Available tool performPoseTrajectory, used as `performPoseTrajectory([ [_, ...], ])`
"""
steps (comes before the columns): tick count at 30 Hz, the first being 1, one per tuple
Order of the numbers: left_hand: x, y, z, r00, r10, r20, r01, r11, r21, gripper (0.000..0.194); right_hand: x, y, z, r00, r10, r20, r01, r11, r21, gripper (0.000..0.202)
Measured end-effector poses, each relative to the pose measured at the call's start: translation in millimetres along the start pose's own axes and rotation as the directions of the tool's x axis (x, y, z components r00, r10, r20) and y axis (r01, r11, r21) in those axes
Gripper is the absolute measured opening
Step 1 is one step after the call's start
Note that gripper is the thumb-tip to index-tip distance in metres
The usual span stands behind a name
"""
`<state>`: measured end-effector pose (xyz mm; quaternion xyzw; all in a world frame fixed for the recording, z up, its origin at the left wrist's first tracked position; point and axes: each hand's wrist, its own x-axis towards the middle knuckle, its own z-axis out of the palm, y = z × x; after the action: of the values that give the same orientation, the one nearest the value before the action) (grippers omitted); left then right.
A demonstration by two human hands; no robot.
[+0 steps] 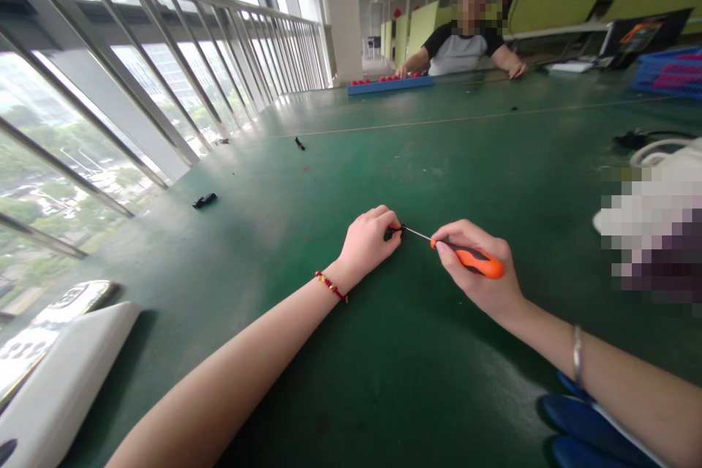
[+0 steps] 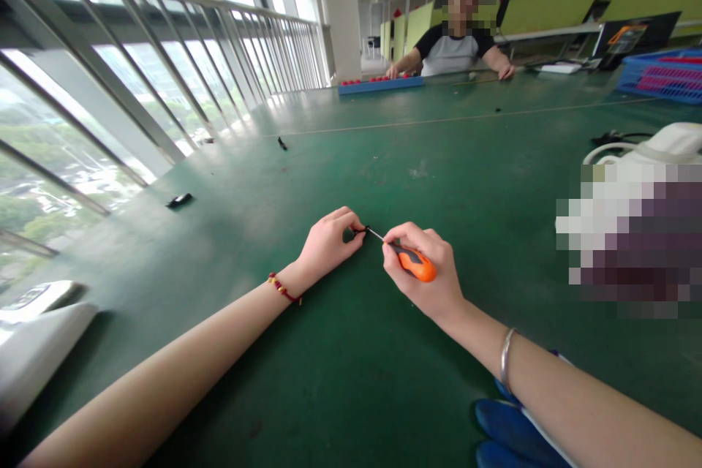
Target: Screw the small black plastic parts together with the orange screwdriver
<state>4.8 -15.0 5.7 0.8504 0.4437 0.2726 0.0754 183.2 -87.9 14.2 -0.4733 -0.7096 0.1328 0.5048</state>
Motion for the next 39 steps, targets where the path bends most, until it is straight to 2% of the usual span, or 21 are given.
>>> performPoseTrajectory([
  [2,0.1,0.0,0.0,1.0,-0.002,0.0,0.002,1.0,0.0,0.003,0.0,-0.4,0.4,0.999,0.007,-0.036,-0.007,1.0,-0.012,0.003],
  [6,0.1,0.0,0.1,1.0,0.003,-0.001,-0.003,1.0,0.002,0.003,0.6,0.9,1.5,0.992,0.004,-0.125,-0.002,1.0,0.012,0.021],
  [10,-0.2,0.5,0.2,1.0,0.01,-0.006,-0.01,1.0,-0.006,0.003,0.2,1.4,1.1,0.999,0.003,-0.045,-0.004,1.0,-0.017,0.011],
  [12,-0.2,1.1,-0.1,1.0,0.01,-0.003,-0.01,1.0,0.002,0.003,-0.2,1.0,0.9,0.999,0.002,-0.046,-0.003,1.0,-0.024,0.008],
  [16,-0.1,2.3,-0.8,1.0,-0.001,0.003,0.001,1.0,0.012,0.004,-0.3,1.3,1.1,0.996,-0.003,-0.093,0.007,0.999,0.042,0.024],
  [20,-0.9,2.3,-0.6,1.0,0.005,0.001,-0.005,1.0,0.006,0.003,-0.3,2.9,0.2,1.0,0.014,-0.024,-0.013,1.0,0.026,0.004],
  [21,-1.0,2.0,-0.5,1.0,0.008,0.0,-0.008,1.0,0.006,0.003,-0.5,3.2,-0.2,1.0,0.017,-0.021,-0.016,1.0,0.017,0.005],
  [30,-0.3,-1.4,0.5,0.999,0.011,-0.05,-0.009,0.999,0.032,0.006,0.8,3.0,-0.8,0.993,-0.01,-0.116,0.016,0.999,0.045,0.007],
  [39,1.9,-3.0,0.1,0.994,-0.048,-0.093,0.041,0.996,-0.079,0.005,2.0,4.2,-0.5,0.995,0.027,-0.097,-0.022,0.998,0.057,0.015],
])
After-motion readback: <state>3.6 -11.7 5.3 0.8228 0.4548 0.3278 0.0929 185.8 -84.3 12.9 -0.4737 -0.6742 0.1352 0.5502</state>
